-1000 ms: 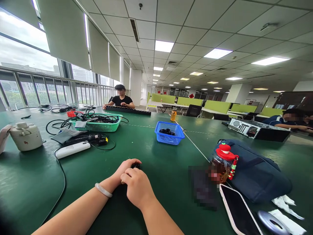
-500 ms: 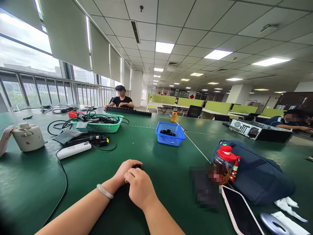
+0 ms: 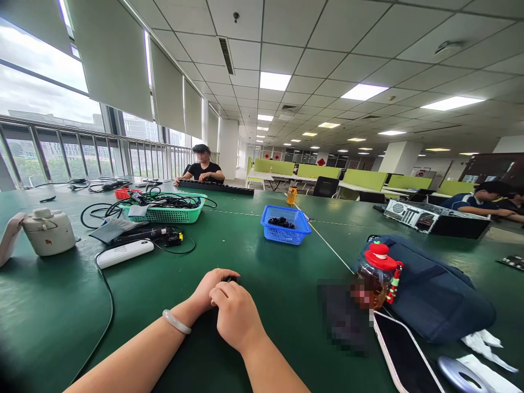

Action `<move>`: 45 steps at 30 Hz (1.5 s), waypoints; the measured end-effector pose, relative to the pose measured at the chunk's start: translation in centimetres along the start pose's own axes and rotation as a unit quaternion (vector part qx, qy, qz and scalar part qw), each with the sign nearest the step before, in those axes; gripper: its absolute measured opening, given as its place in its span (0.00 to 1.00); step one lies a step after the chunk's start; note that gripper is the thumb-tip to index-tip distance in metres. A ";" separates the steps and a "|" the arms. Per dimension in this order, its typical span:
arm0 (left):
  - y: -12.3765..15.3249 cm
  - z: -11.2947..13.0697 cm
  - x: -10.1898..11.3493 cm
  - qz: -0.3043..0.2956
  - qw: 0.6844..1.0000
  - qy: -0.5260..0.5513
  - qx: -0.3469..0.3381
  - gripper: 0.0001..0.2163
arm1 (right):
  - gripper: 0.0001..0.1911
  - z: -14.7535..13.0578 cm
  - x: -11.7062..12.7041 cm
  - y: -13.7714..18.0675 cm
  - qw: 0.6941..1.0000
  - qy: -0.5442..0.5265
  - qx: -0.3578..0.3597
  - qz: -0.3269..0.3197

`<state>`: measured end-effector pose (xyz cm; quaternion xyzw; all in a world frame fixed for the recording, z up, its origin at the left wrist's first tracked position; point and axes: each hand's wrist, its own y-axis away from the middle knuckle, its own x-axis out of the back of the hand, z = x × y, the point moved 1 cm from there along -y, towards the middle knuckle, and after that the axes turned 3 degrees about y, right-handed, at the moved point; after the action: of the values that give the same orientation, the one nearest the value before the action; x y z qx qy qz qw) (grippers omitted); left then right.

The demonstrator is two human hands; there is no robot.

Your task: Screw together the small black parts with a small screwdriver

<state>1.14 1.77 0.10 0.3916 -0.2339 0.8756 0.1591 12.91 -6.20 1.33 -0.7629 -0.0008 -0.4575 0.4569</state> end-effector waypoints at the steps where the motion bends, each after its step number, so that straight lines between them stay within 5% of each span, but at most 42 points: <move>1: 0.0 0.0 0.0 0.001 1.000 0.001 0.001 0.19 | 0.15 0.0 0.1 0.0 1.000 0.000 0.001 -0.003; 21: 0.3 0.7 0.1 0.027 0.999 0.039 -0.009 0.19 | 0.18 1.5 0.5 0.0 0.997 -0.050 -0.037 0.051; 31: 0.1 -0.3 -0.3 0.026 0.998 0.046 -0.033 0.21 | 0.16 1.1 -0.2 -0.1 0.998 -0.034 -0.057 -0.019; 41: 0.1 0.3 -0.4 0.049 0.997 0.067 -0.001 0.15 | 0.04 3.0 0.8 0.0 0.985 -0.035 -0.146 0.086; 45: -0.1 -0.3 -0.6 0.057 0.996 0.059 0.031 0.16 | 0.10 4.1 1.1 0.1 0.967 -0.102 -0.197 0.126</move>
<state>1.34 1.97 -0.52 0.3300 -0.2184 0.9118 0.1099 16.45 -3.79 1.37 -0.8743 0.1388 -0.3073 0.3493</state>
